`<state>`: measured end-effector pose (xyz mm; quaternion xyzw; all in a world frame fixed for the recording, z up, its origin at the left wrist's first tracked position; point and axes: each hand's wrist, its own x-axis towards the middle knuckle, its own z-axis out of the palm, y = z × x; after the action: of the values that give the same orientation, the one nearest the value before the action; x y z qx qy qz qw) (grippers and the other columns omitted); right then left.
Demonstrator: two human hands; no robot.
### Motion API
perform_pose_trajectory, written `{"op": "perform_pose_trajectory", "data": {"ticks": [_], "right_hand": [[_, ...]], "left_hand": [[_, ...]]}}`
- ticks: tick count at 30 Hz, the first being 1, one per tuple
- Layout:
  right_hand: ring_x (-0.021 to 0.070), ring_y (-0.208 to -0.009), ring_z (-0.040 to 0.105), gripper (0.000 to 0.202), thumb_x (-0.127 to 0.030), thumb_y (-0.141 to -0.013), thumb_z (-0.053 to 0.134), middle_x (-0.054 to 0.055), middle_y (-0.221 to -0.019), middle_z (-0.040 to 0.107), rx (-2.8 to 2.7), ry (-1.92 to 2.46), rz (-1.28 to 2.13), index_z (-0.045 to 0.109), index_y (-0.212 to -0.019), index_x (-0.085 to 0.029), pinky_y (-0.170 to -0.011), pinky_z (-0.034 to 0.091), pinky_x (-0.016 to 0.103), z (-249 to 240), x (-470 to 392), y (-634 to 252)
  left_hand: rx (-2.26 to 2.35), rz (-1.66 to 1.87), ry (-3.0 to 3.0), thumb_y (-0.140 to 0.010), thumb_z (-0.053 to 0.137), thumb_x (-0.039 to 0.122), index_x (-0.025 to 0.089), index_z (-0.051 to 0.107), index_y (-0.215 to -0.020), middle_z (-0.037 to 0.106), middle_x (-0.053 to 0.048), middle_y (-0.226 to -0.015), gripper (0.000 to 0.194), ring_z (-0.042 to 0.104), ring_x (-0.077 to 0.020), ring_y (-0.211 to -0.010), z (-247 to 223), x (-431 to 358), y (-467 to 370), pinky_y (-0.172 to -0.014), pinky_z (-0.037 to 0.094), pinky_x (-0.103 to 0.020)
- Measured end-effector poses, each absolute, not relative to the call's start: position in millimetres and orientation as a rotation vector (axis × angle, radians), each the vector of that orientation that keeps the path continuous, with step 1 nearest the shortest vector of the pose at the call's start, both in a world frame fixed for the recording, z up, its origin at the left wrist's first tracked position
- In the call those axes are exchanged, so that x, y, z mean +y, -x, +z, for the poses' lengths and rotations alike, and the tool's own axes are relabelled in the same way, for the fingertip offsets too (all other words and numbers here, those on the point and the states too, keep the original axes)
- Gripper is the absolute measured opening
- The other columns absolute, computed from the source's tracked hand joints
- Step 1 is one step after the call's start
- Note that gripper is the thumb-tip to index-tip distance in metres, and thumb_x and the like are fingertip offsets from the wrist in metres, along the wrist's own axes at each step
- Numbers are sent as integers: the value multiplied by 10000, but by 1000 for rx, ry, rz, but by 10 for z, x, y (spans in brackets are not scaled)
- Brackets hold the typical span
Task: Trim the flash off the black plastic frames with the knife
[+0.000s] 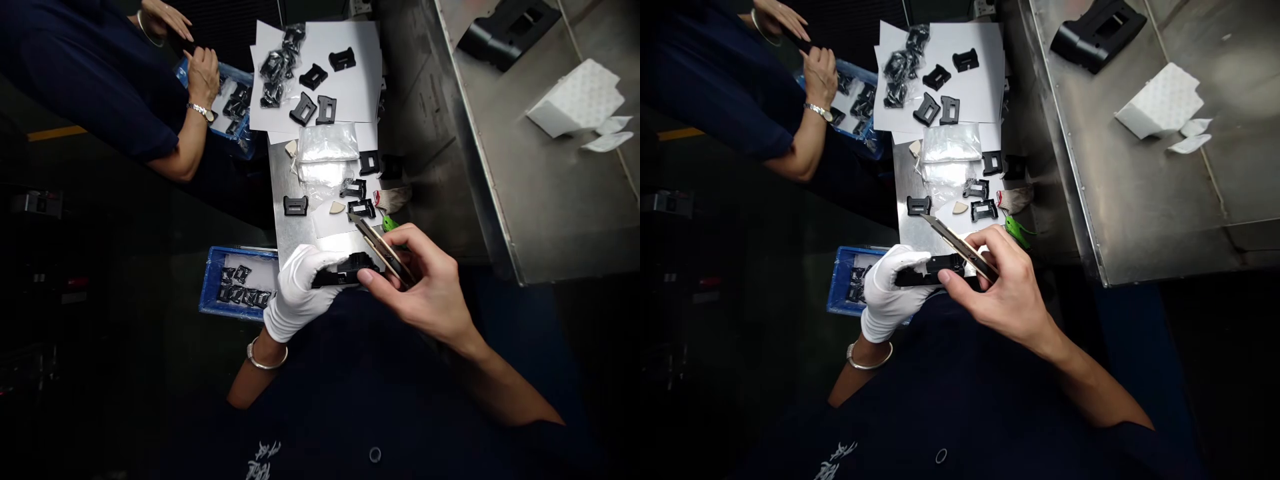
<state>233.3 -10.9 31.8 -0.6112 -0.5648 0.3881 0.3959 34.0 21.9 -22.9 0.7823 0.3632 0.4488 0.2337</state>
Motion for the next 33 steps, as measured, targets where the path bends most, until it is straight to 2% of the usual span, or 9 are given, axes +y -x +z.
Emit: {"op": "perform_pose_trajectory", "data": {"ticks": [6,10,15,24,26,29,33], "right_hand": [[126,-620,490,330,-394,-796,835,29,-903,589,-1461,1568,967,592,-965,-249,-493,421,275,326,-95,-2273],[122,-616,494,322,-370,-792,835,22,-896,594,-1465,1569,952,593,-965,-246,-507,424,278,324,-95,-2269],[125,-620,506,332,-358,-777,843,5,-845,592,-1454,1580,947,586,-949,-239,-520,422,275,318,-79,-2254],[133,-639,521,361,-426,-765,844,-4,-790,591,-1408,1645,939,584,-923,-232,-520,408,255,168,-41,-2223],[123,-635,516,363,-438,-777,834,-15,-790,581,-1362,1648,994,580,-931,-230,-533,408,248,107,-40,-2227],[114,-642,512,331,-468,-838,771,-23,-810,566,-1251,1628,1102,576,-946,-224,-563,412,241,-84,-46,-2284],[117,-651,472,332,-526,-916,625,-24,-775,519,-1148,1700,1073,557,-868,-205,-588,384,249,-698,-31,-2574]], "left_hand": [[949,1175,-2157,-866,780,216,228,613,-1201,739,-68,-995,375,707,-213,-913,-201,232,-360,-768,583,-348],[979,1152,-2181,-894,750,254,225,629,-1163,742,-63,-958,297,708,-210,-884,-192,234,-361,-760,585,-354],[949,1186,-2209,-872,762,179,221,609,-1205,739,-65,-971,369,698,-205,-888,-198,247,-369,-775,587,-353],[981,1203,-2266,-867,731,140,208,620,-1166,751,-56,-954,326,719,-204,-863,-266,238,-387,-779,594,-339],[1043,1169,-2240,-866,757,185,201,629,-1159,758,-60,-966,320,728,-209,-868,-308,232,-411,-785,601,-340],[1169,985,-2057,-830,824,338,191,661,-1129,770,-66,-990,372,741,-218,-880,-410,224,-452,-797,606,-348],[1300,628,-1572,-779,843,432,206,733,-1007,776,-38,-935,339,740,-221,-851,-589,203,-465,-777,594,-344]]}}
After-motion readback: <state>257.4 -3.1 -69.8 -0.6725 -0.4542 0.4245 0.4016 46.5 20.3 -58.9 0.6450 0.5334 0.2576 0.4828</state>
